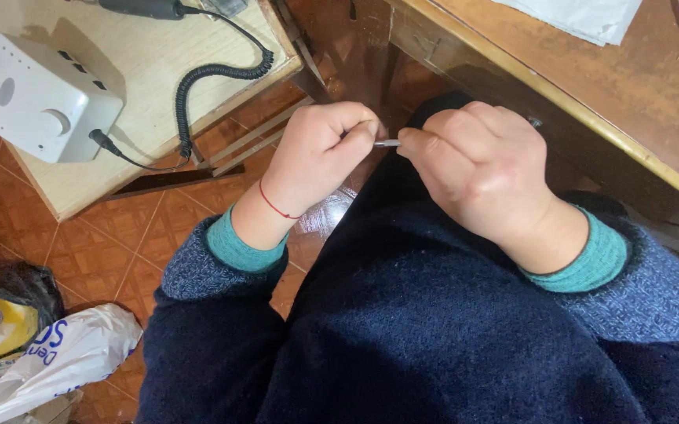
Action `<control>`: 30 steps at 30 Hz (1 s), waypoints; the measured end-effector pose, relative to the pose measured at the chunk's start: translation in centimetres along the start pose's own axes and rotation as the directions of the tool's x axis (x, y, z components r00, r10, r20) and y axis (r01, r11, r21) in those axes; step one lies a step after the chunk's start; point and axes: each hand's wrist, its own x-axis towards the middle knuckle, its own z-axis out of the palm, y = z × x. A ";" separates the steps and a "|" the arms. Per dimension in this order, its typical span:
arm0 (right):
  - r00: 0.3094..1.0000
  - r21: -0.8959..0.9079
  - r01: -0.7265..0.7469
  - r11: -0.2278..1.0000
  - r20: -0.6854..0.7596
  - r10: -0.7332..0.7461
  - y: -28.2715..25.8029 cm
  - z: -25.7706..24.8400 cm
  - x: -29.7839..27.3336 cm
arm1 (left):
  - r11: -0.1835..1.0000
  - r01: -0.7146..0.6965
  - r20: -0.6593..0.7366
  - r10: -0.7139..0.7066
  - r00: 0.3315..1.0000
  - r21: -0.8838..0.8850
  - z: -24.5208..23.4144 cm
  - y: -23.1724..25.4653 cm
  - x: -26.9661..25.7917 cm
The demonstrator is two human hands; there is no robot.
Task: The recorder is shown applying wax and using dental tools to shape a pink wax model on top of a teal dental impression.
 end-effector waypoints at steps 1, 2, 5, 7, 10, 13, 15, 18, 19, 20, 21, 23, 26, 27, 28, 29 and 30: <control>1.000 0.022 -0.016 1.000 0.002 0.016 0.1 0.0 0.2 | 0.993 -0.034 -0.012 0.032 0.999 -0.117 -0.2 0.0 -0.1; 1.000 0.023 -0.015 1.000 0.003 0.015 0.1 0.1 -0.1 | 0.993 -0.033 -0.014 0.031 0.999 -0.117 -0.2 0.0 -0.3; 0.999 0.097 -0.038 0.995 0.010 0.037 0.3 0.6 -1.0 | 0.980 -0.188 -0.018 0.190 0.982 0.069 -0.4 0.2 -0.5; 0.996 0.090 -0.056 0.994 0.073 0.050 0.2 1.0 -1.6 | 0.836 -0.360 -0.060 0.419 0.906 0.414 -0.3 0.7 -0.5; 0.995 0.119 -0.060 0.991 0.085 0.050 0.2 1.1 -1.6 | 0.760 -0.412 -0.040 0.496 0.867 0.502 -0.3 0.6 -0.5; 0.989 0.117 -0.107 0.987 0.115 0.094 0.3 0.8 -1.6 | 0.713 -0.431 -0.058 0.550 0.833 0.553 -0.8 0.3 -0.7; 0.986 0.123 -0.134 0.983 0.117 0.120 0.5 0.8 -2.2 | 0.736 -0.424 -0.058 0.529 0.847 0.527 -1.4 -0.1 -0.9; 0.982 0.111 -0.166 0.980 0.108 0.154 0.7 0.6 -2.1 | 0.788 -0.357 -0.088 0.457 0.885 0.502 -2.1 -1.5 -1.1; 0.981 0.099 -0.174 0.980 0.101 0.164 0.6 0.5 -1.9 | 0.817 -0.292 -0.118 0.398 0.910 0.497 -2.3 -2.1 -1.1; 0.981 0.098 -0.173 0.980 0.100 0.164 0.5 0.3 -1.5 | 0.816 -0.293 -0.119 0.399 0.909 0.498 -2.4 -1.6 -1.2; 0.986 0.075 -0.161 0.984 0.066 0.156 0.4 0.1 -1.0 | 0.826 -0.293 -0.122 0.395 0.911 0.482 -2.5 -1.0 -1.3; 0.988 0.049 -0.155 0.987 0.037 0.153 0.4 0.1 -1.2 | 0.837 -0.295 -0.122 0.389 0.913 0.460 -2.0 0.0 -1.2; 0.988 0.074 -0.127 0.989 0.100 0.120 0.5 0.8 -2.0 | 0.803 -0.388 -0.075 0.468 0.881 0.453 -1.0 0.8 -0.8; 0.990 0.072 -0.114 0.991 0.087 0.107 0.5 0.8 -2.0 | 0.818 -0.390 -0.054 0.453 0.890 0.423 -0.7 0.4 -0.7; 0.992 0.068 -0.104 0.992 0.075 0.099 0.5 0.8 -2.1 | 0.832 -0.395 -0.030 0.440 0.898 0.390 -0.3 0.0 -0.5; 0.992 0.065 -0.105 0.992 0.074 0.100 0.6 0.7 -2.3 | 0.830 -0.398 -0.028 0.442 0.896 0.390 -0.8 0.0 -0.7; 0.990 0.067 -0.129 0.989 0.073 0.124 0.8 0.6 -2.5 | 0.846 -0.379 -0.027 0.419 0.908 0.374 -1.2 0.0 -0.8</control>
